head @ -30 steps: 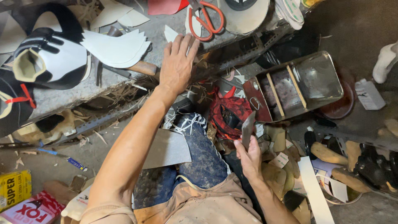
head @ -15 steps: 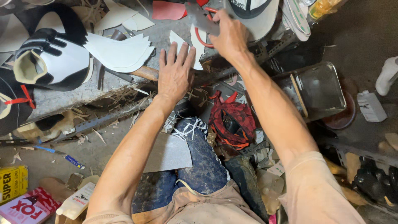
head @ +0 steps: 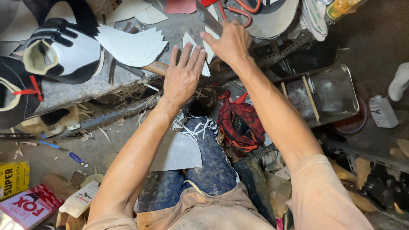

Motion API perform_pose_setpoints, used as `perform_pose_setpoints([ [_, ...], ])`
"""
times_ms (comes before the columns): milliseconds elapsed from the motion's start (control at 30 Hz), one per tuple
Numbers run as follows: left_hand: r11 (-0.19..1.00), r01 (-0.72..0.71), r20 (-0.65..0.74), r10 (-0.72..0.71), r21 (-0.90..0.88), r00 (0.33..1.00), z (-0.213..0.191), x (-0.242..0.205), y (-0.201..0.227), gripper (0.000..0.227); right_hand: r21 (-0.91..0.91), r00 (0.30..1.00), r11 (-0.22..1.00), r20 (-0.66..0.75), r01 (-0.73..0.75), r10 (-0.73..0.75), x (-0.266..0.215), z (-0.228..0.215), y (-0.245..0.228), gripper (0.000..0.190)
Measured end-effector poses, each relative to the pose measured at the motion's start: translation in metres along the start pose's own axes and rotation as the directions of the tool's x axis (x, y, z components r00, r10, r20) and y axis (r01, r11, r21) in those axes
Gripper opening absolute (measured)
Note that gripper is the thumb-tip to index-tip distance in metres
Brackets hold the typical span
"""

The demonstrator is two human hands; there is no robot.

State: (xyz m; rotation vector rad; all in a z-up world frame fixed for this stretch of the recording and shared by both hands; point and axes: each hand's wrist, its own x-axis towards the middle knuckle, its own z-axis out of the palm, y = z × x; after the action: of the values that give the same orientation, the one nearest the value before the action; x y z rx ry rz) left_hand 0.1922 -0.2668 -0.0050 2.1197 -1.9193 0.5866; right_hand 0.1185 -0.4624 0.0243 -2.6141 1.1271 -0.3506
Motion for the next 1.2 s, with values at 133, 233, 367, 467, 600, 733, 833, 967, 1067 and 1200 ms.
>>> perform_pose_setpoints([
  [133,0.999,0.032,0.027,-0.033,0.024,0.999,0.012,-0.021,-0.009,0.048,0.030,0.998,0.998,0.020,-0.061,0.061,0.009,0.015,-0.007,0.070],
  [233,0.999,0.054,0.012,-0.054,0.001,0.998,0.016,-0.027,-0.016,0.049,0.088,0.984,0.984,0.098,-0.157,0.148,0.022,0.019,-0.006,0.070],
  [367,0.992,0.075,-0.065,-0.082,-0.097,0.995,0.015,-0.027,-0.016,0.048,0.155,0.974,0.968,0.144,-0.199,0.177,0.027,0.022,-0.006,0.068],
  [467,0.883,0.170,-0.148,-0.257,-0.438,0.955,-0.014,-0.025,-0.013,0.044,0.147,0.977,0.970,0.119,-0.193,0.177,0.022,0.024,-0.007,0.055],
  [600,0.494,0.347,-0.069,-0.646,-0.797,0.760,-0.069,-0.029,0.005,0.030,0.225,0.985,0.967,0.143,-0.123,0.092,-0.024,-0.019,-0.008,0.028],
  [733,-0.295,0.482,0.528,-0.708,-0.825,0.470,-0.111,-0.048,0.022,0.022,0.760,0.934,0.552,0.342,-0.342,0.107,-0.099,-0.064,-0.009,0.023],
  [833,-0.424,0.527,0.663,-0.605,-0.737,0.441,-0.131,-0.069,0.040,0.018,0.828,0.905,0.366,0.390,-0.424,0.168,-0.148,-0.081,0.004,0.014],
  [967,-0.406,0.613,0.719,-0.538,-0.678,0.440,-0.139,-0.105,0.065,0.013,0.861,0.888,0.222,0.437,-0.459,0.142,-0.214,-0.111,0.006,0.024],
  [1067,-0.353,0.621,0.689,-0.561,-0.700,0.459,-0.162,-0.125,0.090,0.013,0.882,0.911,0.228,0.398,-0.412,0.106,-0.256,-0.109,0.015,0.016],
  [1200,-0.318,0.633,0.678,-0.562,-0.706,0.474,-0.179,-0.152,0.117,0.014,0.877,0.895,0.180,0.438,-0.447,0.089,-0.303,-0.108,-0.004,0.011],
])
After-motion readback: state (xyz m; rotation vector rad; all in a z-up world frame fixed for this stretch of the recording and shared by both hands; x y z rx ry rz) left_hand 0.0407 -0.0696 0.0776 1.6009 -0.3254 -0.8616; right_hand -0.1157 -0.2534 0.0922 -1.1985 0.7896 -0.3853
